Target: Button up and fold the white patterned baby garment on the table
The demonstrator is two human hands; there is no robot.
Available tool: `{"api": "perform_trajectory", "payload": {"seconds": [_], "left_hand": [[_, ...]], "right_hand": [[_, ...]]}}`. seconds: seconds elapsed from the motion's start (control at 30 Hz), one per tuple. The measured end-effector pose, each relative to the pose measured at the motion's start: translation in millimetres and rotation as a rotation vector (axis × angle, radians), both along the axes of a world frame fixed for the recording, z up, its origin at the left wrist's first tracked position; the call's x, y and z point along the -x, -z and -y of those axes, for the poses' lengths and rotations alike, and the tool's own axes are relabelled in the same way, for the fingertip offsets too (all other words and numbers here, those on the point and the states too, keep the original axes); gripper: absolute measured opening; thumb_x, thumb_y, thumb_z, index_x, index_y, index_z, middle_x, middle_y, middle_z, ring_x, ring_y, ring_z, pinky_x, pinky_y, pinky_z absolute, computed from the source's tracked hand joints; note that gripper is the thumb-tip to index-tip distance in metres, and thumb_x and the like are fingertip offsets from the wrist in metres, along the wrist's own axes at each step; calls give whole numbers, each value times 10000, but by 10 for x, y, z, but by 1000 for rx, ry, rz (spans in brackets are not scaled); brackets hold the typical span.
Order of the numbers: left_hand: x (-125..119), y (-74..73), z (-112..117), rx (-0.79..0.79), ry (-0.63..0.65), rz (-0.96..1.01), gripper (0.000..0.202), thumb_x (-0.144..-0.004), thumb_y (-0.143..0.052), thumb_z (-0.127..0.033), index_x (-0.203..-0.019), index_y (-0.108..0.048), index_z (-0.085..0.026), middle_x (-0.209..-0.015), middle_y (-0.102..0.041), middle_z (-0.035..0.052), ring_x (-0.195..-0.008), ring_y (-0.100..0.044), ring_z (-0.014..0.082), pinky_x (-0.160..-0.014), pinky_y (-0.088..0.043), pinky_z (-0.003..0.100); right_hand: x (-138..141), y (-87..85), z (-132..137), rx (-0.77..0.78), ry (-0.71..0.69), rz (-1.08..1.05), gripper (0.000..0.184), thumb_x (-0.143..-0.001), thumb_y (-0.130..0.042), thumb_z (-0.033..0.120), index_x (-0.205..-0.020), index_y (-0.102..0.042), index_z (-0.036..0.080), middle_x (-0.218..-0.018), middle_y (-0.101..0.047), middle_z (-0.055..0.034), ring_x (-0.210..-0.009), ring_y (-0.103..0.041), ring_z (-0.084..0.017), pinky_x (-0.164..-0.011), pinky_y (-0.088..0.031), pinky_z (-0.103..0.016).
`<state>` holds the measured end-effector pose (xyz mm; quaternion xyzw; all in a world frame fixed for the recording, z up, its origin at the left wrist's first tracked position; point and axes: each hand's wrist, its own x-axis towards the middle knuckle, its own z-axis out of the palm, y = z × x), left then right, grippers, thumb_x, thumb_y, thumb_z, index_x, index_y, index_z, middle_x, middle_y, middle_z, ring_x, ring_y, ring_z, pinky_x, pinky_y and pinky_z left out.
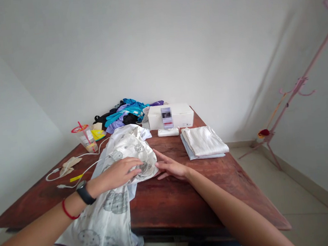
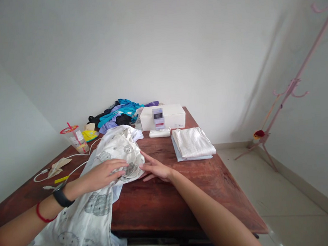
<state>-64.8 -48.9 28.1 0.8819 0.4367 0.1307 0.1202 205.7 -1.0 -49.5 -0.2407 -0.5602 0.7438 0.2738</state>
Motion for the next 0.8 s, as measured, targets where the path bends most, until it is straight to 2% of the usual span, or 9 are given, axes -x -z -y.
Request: {"api": "perform_trajectory", "payload": {"seconds": [0.07,0.1,0.17,0.23,0.37,0.47,0.6,0.7,0.8], "left_hand": [[208,55,-78,4,-142,-34,476,-1007,-477,-532,-1350,-653,-252,-1408,-645,95,-1321,-581,285,-1157,-393,412],[322,101,-114,24,-207,-59,529,-1005,-452,-560,-1383,-622,-230,-1440,-619,112,-1350,-555,293,-1166,-384,421],[552,220,-180,47,-313,-103,613,-991,-421,-597,-1423,-573,-191,-1502,-555,142,-1398,-506,308,-1175,-372,435],[764,349,-239,-3,-385,-115,633,-977,-401,-603,-1431,-554,-188,-1552,-496,143,-1417,-480,310,-1187,-351,438],[1053,506,-314,-116,-491,-79,668,-962,-380,-611,-1465,-491,-185,-1596,-425,144,-1449,-424,314,-1214,-287,445],[1145,495,-312,-46,-532,-52,714,-965,-400,-605,-1515,-403,-149,-1566,-453,176,-1417,-459,323,-1176,-326,431],[1191,386,-274,44,-579,-95,853,-905,-512,-688,-1563,-324,-179,-1408,-611,155,-1236,-612,331,-1026,-442,375],[1202,315,-253,48,-606,-164,802,-882,-537,-703,-1501,-427,-204,-1207,-714,101,-1086,-670,315,-880,-468,317],[1198,289,-230,5,-585,-258,688,-908,-507,-665,-1446,-495,-236,-1030,-739,48,-932,-688,283,-760,-433,273]], "right_hand": [[21,8,12,2,-37,22,938,-875,-768,423,-1615,-192,411,-1137,-735,-35,-940,-751,-178,-804,-607,-314],[34,22,9,-2,-47,41,906,-860,-787,412,-1603,-270,379,-1124,-735,-40,-934,-755,-176,-798,-608,-296],[64,60,-7,-13,-46,85,763,-843,-806,401,-1520,-472,293,-1078,-740,-50,-915,-757,-170,-780,-611,-267],[92,101,-28,-18,-13,117,624,-833,-812,412,-1396,-612,230,-1047,-745,-60,-901,-757,-171,-750,-616,-255],[119,143,-44,-41,92,116,533,-750,-856,486,-1172,-725,187,-995,-765,-77,-867,-755,-191,-690,-614,-264],[117,141,-58,-101,166,105,478,-704,-857,552,-951,-750,156,-882,-782,-76,-809,-747,-190,-688,-588,-265],[86,124,-138,-198,348,30,446,-713,-826,595,-705,-704,165,-654,-728,-31,-619,-684,-180,-662,-553,-302],[53,111,-207,-297,471,15,480,-744,-793,618,-602,-657,180,-541,-662,-18,-531,-609,-161,-607,-499,-289],[35,108,-234,-326,506,36,497,-752,-770,647,-603,-652,188,-533,-652,-16,-519,-585,-154,-589,-472,-280]]}}
